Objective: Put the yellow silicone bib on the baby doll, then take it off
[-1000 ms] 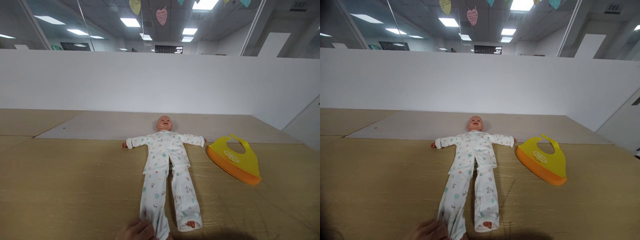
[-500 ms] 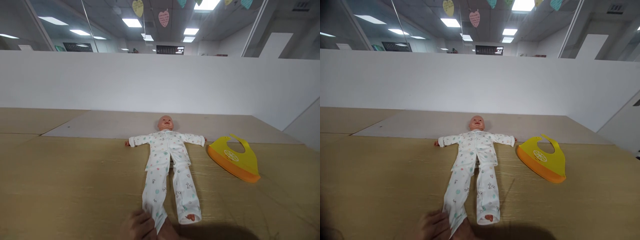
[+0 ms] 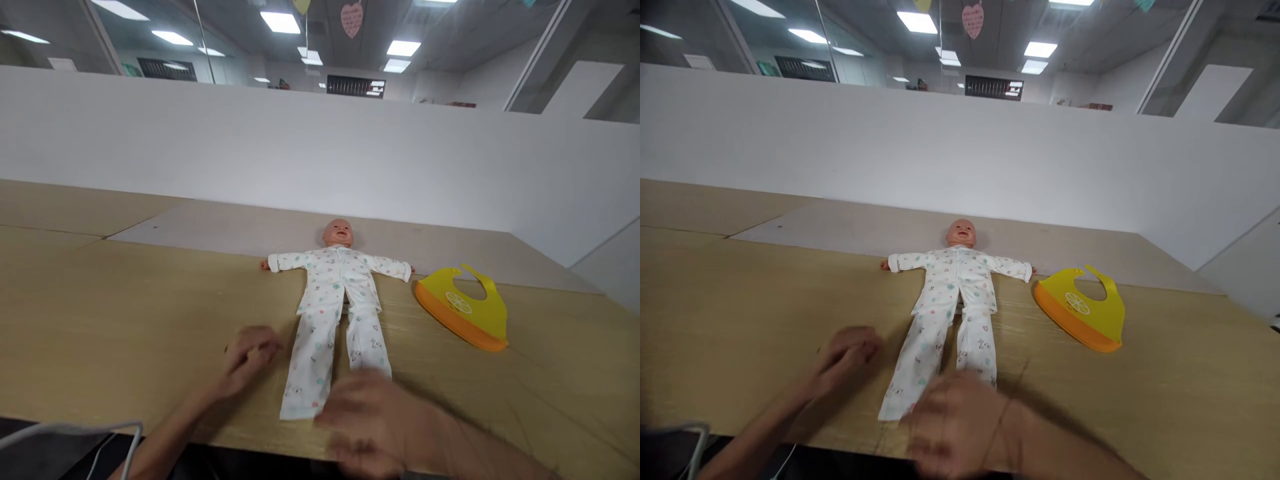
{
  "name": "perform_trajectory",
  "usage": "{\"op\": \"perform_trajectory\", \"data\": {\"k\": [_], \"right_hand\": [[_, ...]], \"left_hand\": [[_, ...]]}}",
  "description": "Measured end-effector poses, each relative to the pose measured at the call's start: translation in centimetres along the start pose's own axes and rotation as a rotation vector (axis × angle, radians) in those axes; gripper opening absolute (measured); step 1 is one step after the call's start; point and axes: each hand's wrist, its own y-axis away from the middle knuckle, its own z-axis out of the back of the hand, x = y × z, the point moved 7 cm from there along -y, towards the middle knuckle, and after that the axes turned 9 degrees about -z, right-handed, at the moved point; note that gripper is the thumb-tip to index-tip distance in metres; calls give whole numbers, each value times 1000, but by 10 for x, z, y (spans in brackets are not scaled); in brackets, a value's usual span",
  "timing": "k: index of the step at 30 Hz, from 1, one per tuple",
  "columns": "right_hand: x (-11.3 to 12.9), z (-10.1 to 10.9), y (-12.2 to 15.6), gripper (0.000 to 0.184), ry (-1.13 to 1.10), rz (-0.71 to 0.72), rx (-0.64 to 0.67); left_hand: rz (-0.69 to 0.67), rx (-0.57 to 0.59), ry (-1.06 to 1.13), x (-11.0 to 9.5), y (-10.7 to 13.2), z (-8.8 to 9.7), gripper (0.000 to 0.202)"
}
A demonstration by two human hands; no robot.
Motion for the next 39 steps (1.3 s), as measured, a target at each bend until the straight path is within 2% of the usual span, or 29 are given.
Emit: {"op": "perform_trajectory", "data": {"k": [2,3,4,6,8,9,11,14,17,21,27,30,39], "right_hand": [[-46,50,-3,24,13,-228,-98],[-75,69,0,26,20,-379,-208],[-103,81,5,29,23,-523,-293],[-144,80,14,35,48,-642,-347],[-165,67,20,42,100,-639,-369],[-170,60,23,45,115,-623,-366],[-174,48,26,49,112,-592,-344],[-174,38,28,54,53,-586,-302],[-172,31,31,64,-14,-597,-237],[-168,21,38,67,-111,-627,-171],[-161,17,43,60,-145,-632,-265],[-163,15,44,59,-119,-636,-280],[-168,10,46,56,-127,-646,-295]], "left_hand": [[162,-78,154,19,-20,5,32],[247,-116,183,29,-29,3,28],[299,-142,200,39,-37,-2,23],[350,-217,180,55,-51,-13,19],[356,-264,106,66,-60,-23,18],[315,-260,56,68,-64,-28,20],[166,-221,-65,63,-73,-37,24],[-157,-68,-207,43,-78,-58,42],[-367,12,-226,30,-71,-74,36],[-422,100,-148,22,-57,-83,30],[-486,239,-72,-9,-41,-98,38],[-543,291,-95,-21,-35,-106,32],[-567,134,-30,-26,-40,-90,20]]}}
